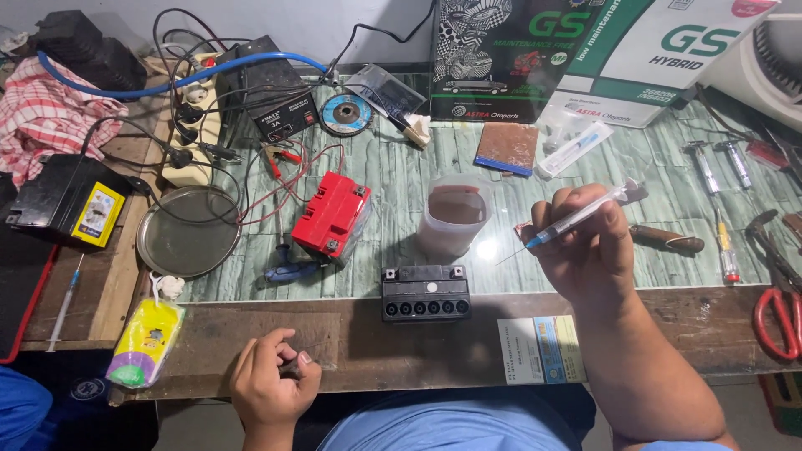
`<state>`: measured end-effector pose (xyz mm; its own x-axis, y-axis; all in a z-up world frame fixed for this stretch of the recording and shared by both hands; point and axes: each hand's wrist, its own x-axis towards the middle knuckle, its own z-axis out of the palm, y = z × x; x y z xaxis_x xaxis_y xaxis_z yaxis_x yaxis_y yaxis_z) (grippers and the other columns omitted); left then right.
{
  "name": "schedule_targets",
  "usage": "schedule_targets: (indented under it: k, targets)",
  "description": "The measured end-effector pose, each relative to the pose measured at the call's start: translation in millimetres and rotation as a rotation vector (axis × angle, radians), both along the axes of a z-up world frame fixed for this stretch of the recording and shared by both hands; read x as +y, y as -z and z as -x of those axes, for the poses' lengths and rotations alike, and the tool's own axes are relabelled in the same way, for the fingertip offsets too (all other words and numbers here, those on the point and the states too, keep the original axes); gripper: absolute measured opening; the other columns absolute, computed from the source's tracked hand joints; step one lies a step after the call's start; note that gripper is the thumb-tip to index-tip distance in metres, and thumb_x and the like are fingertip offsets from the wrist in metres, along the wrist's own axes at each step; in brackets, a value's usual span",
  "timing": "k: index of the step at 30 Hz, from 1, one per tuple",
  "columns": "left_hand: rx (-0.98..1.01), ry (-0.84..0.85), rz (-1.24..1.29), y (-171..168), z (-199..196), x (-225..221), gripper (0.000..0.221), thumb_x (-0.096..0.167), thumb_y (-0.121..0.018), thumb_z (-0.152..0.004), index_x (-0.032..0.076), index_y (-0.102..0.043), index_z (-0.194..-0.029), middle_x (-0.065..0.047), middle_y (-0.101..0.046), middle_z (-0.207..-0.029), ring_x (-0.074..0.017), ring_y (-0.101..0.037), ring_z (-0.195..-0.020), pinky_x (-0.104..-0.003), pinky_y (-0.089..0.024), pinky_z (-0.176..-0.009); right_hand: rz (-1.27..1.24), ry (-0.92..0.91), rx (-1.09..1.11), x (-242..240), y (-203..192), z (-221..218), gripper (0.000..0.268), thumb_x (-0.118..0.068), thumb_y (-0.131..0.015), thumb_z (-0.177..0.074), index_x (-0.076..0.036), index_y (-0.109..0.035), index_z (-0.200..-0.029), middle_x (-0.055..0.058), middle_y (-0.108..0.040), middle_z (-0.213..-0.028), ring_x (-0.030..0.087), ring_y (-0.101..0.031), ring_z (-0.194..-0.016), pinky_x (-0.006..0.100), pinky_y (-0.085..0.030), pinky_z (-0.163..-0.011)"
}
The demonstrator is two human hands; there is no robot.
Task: Filling individual cells of a lead-acid battery with electrolyte using a syringe.
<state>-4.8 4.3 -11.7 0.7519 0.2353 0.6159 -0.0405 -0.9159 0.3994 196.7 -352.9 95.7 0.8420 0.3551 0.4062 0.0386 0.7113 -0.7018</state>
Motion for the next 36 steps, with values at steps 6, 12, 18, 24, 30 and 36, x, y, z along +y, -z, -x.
schedule_targets:
  k: [6, 12, 18, 24, 30, 36]
  targets:
    - [0.015, -0.005, -0.001, 0, -1, -1, 0.025, 0.02, -0.058, -0.085, 0.004, -0.07, -0.1, 0.001, -0.055, -0.066, -0.0199, -0.056, -0.06, -0.038, -0.054, -0.066, -0.005, 0.033, 0.107, 2, 3, -2, 0.023, -0.04, -0.065, -0.107, -0.018, -0.072, -0.109, 0.0, -0.045, -0.081, 0.02, -0.045, -0.08, 0.036, -0.049, -0.078]
    - [0.004, 0.0, 0.003, -6, -5, -1, 0.024, 0.021, -0.058, -0.085, 0.004, -0.069, -0.099, 0.001, -0.054, -0.067, -0.0196, -0.056, -0.061, -0.036, -0.052, -0.062, -0.035, -0.047, 0.153, 11, -2, -6, 0.025, -0.044, -0.065, -0.104, -0.022, -0.074, -0.103, -0.006, -0.044, -0.077, 0.015, -0.034, -0.068, 0.026, -0.037, -0.06]
    - [-0.048, 0.028, 0.007, -8, -4, -1, 0.023, 0.021, -0.057, -0.087, 0.003, -0.069, -0.097, 0.0, -0.054, -0.066, -0.0209, -0.056, -0.06, -0.036, -0.052, -0.062, -0.092, -0.086, 0.181, 7, 13, -7, 0.025, -0.044, -0.07, -0.104, -0.02, -0.073, -0.11, -0.006, -0.056, -0.09, 0.018, -0.043, -0.079, 0.034, -0.05, -0.082]
    - [-0.06, 0.048, -0.014, -8, -2, -1, 0.022, 0.022, -0.056, -0.088, 0.005, -0.07, -0.092, 0.0, -0.054, -0.064, -0.0194, -0.054, -0.058, -0.034, -0.05, -0.059, -0.134, -0.155, 0.148, 19, 4, -1, 0.023, -0.036, -0.064, -0.107, -0.015, -0.073, -0.11, -0.002, -0.051, -0.085, 0.019, -0.037, -0.075, 0.032, -0.044, -0.074]
    - [-0.068, 0.031, -0.016, -10, -3, -1, 0.024, 0.025, -0.056, -0.088, 0.006, -0.07, -0.09, 0.001, -0.055, -0.064, -0.0181, -0.055, -0.058, -0.032, -0.048, -0.056, -0.114, -0.163, 0.154, 26, -1, -1, 0.022, -0.034, -0.063, -0.105, -0.014, -0.071, -0.104, -0.002, -0.049, -0.083, 0.018, -0.032, -0.072, 0.029, -0.032, -0.063]
    - [-0.104, 0.063, -0.04, -13, -5, -1, 0.021, 0.023, -0.055, -0.088, 0.008, -0.07, -0.083, 0.001, -0.052, -0.062, -0.0184, -0.05, -0.056, -0.032, -0.044, -0.053, -0.106, -0.18, 0.128, 23, -1, -1, 0.023, -0.033, -0.062, -0.106, -0.013, -0.073, -0.106, 0.001, -0.048, -0.081, 0.019, -0.037, -0.074, 0.031, -0.039, -0.068]
